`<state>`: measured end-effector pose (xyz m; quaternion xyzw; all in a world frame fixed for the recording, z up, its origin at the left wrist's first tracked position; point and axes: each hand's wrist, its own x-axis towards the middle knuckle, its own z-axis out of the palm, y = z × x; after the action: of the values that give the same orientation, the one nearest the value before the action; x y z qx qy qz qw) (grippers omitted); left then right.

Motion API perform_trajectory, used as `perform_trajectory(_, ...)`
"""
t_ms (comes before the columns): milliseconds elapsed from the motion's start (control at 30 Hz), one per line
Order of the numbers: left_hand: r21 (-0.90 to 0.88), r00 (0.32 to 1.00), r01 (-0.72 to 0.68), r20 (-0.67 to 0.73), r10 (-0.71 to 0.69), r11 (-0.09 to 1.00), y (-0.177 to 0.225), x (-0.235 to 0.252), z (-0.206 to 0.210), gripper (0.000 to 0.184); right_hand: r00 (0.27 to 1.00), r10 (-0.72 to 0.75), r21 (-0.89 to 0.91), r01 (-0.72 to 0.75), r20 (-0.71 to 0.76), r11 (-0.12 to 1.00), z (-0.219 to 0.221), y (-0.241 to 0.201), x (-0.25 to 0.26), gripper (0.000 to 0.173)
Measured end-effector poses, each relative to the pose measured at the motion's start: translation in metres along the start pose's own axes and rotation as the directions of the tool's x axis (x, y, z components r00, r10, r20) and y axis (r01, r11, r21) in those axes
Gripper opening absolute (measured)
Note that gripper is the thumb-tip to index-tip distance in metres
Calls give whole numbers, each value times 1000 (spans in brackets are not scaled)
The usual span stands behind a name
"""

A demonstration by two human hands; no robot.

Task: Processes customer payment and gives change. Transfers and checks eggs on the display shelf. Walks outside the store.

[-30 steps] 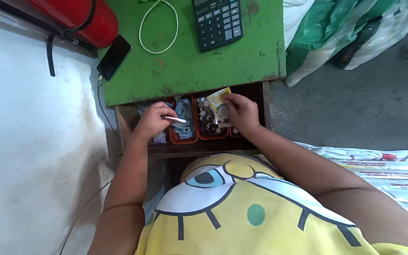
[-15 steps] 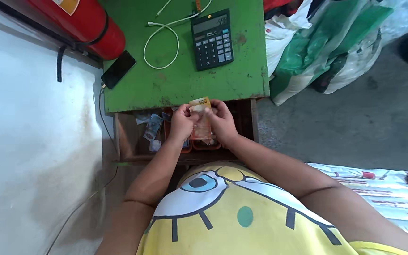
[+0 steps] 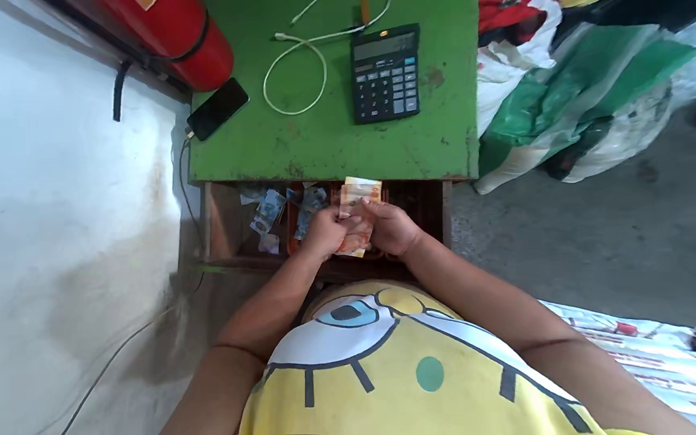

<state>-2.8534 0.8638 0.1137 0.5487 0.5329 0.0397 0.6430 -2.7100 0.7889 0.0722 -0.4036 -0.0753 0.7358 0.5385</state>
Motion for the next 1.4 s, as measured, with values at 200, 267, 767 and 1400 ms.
perform_trajectory(200,28,975,119,184,-123,992,-14,-12,1,28,1000,-24,327,17,16,945,4,-9,6,37)
perform_trajectory(267,169,935,97,323,-148,981,-13,-16,-10,27,999,-29,322,36,-26,946,-1,-6,5,39)
perform_trajectory(767,696,907,420,-313,-281,582,-81,91,-162,129,995,-82,291,95,-59,952,-25,-11,-2,36)
perform_trajectory(1400,641,935,346,-298,-193,685,-122,106,-173,72,980,195,-890,-53,41,452,-29,1,0,37)
